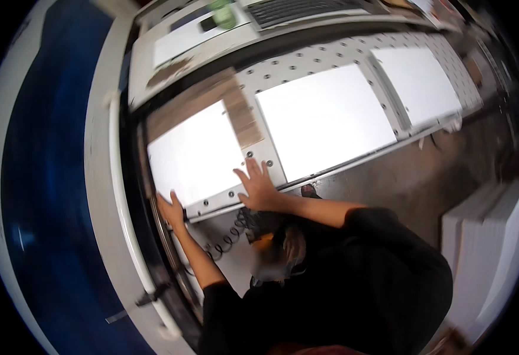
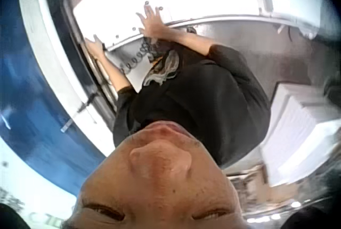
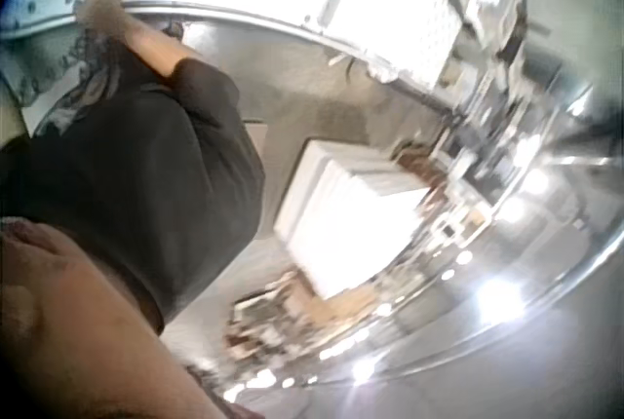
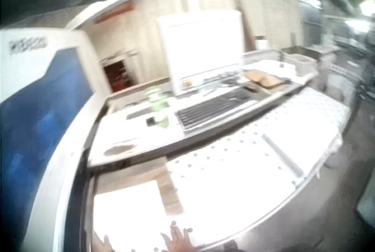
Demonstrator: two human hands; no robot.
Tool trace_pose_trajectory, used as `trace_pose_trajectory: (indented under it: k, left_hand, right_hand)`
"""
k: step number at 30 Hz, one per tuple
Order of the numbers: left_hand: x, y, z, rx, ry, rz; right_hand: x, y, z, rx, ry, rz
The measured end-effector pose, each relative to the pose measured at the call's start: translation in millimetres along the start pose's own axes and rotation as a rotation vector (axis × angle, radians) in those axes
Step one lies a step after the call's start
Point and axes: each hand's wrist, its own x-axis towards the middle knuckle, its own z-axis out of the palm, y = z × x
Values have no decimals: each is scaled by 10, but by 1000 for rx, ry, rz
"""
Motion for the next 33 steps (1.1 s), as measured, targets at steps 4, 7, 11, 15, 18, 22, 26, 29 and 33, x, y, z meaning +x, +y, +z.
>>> trace_pose_trajectory:
  k: [4, 7, 11, 15, 18, 22, 26, 29, 33]
  left_hand:
    - [185, 249, -62, 62, -117, -19]
    - [349, 471, -183, 158, -172, -121]
    - [425, 17, -357, -148, -185, -322]
    - [197, 810, -93, -545, -273, -303]
    - [-226, 1655, 51, -864, -245, -262]
    - [-465, 2755, 310, -1064, -491, -272]
    - [-914, 3826, 633, -1050, -790, -181]
    - [-1427, 4694, 483, -1128, -983, -292]
    - [-1926, 5218, 797, -1139, -1392, 103]
  right_hand:
    - [64, 43, -74, 287, 67, 175]
    - [145, 191, -164, 598, 152, 222]
    - [8, 91, -767, 1329, 48, 354]
    - [-577, 496, -1013, 1494, 186, 240]
    - [-1096, 690, -1367, 1527, 237, 330]
    - [-1756, 1092, -1814, 1632, 590, 363]
    - [-2262, 1660, -2133, 1545, 1077, 395]
    - [-2580, 2209, -2334, 1594, 1379, 377]
    - [-2575, 2536, -2654, 1284, 1545, 321]
